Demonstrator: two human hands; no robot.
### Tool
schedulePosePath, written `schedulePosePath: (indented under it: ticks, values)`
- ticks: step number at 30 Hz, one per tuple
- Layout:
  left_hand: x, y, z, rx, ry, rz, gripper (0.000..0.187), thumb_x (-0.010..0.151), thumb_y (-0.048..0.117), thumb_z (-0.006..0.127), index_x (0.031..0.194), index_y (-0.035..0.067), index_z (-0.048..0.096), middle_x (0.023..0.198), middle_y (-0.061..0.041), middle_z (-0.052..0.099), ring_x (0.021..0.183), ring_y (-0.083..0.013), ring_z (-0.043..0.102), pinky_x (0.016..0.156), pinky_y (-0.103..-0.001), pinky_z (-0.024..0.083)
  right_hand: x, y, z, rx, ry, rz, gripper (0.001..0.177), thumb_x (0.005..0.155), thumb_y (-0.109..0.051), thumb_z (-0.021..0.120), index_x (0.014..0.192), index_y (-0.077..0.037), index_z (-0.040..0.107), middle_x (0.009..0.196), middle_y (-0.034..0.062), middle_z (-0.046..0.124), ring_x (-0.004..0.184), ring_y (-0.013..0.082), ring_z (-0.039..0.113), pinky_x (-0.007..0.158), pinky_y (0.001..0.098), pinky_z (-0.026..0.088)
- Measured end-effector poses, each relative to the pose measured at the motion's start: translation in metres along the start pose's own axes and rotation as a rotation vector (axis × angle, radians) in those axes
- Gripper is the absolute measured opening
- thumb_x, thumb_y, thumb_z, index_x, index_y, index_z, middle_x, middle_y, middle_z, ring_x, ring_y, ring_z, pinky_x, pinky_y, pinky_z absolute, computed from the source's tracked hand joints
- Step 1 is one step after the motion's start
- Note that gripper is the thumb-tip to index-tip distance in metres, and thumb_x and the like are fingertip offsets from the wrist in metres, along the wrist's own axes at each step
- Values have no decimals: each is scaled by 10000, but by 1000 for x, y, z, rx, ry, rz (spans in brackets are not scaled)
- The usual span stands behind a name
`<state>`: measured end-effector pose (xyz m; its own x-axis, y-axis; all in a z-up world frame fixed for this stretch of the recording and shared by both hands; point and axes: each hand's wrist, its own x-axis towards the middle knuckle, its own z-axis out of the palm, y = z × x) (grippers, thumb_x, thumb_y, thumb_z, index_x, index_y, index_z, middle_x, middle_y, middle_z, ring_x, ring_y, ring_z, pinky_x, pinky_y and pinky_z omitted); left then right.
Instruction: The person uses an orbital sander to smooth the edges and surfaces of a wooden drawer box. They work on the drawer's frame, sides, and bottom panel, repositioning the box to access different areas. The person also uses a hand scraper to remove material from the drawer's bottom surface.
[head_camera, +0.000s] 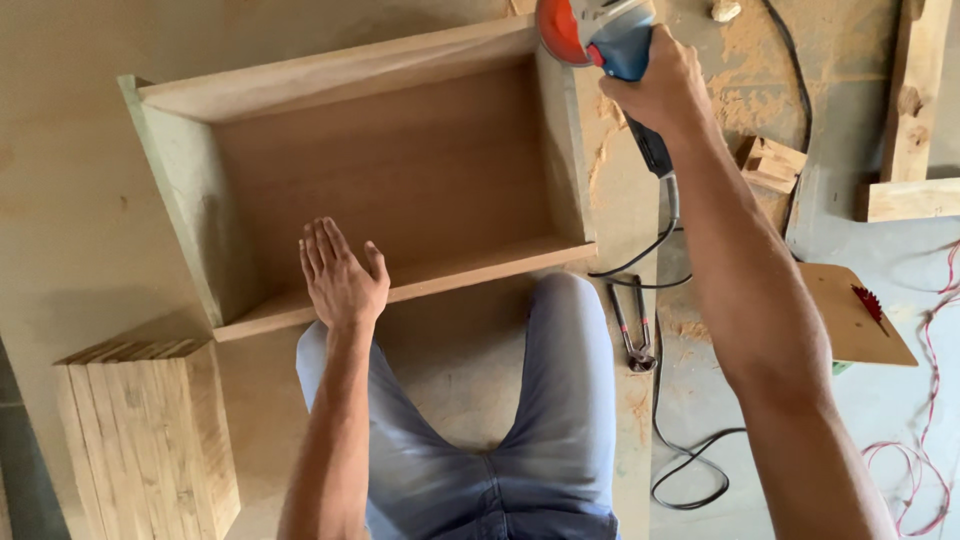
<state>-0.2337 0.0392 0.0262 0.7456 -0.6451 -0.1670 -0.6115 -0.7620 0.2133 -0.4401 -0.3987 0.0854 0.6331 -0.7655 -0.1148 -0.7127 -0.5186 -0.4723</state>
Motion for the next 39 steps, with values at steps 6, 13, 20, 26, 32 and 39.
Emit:
schedulePosePath:
  ticks: [6,13,20,26,32,39]
  values:
    - [1,-1,1,-3,-15,-5,705,1037,397,432,1530,-105,387,1596,-268,398,1528,-356,304,1274,-458,185,9,-47,22,-110,-58,-4,659,816,-380,863,1254,22,578,1006,261,726,901,410,727,776,491,587]
    - [0,-1,1,-4,-30,-10,707,1046,410,428,1537,-94,365,1607,-256,382,1541,-355,291,1285,-457,181,11,-116,66,-93,-134,-65,738,758,-366,872,1266,42,526,1001,244,711,891,397,721,761,496,582]
    - [1,0,-2,-26,-41,-31,722,1016,409,442,1521,-102,371,1588,-251,398,1525,-348,300,1272,-448,182,11,-207,99,-110,-219,-105,628,751,-345,855,1163,20,554,963,247,708,912,421,705,789,513,565]
    - [1,0,-1,-48,-20,-22,715,1019,399,456,1520,-106,382,1582,-255,411,1517,-355,312,1269,-454,184,5,-191,98,-132,-154,-165,629,770,-344,873,1185,19,569,986,237,724,943,427,701,812,526,562]
    - [1,0,-1,-36,-16,-13,708,1018,397,464,1513,-105,396,1579,-259,418,1511,-358,326,1267,-454,190,3,-116,59,-140,-141,61,796,772,-388,879,1351,9,504,1035,251,698,938,406,705,808,499,576]
    - [0,-2,-1,-26,-3,7,703,1023,388,473,1510,-116,412,1567,-270,435,1504,-363,343,1266,-456,204,-4,-56,25,-100,-60,74,605,836,-348,842,1223,39,583,1042,256,722,958,404,721,830,497,580]
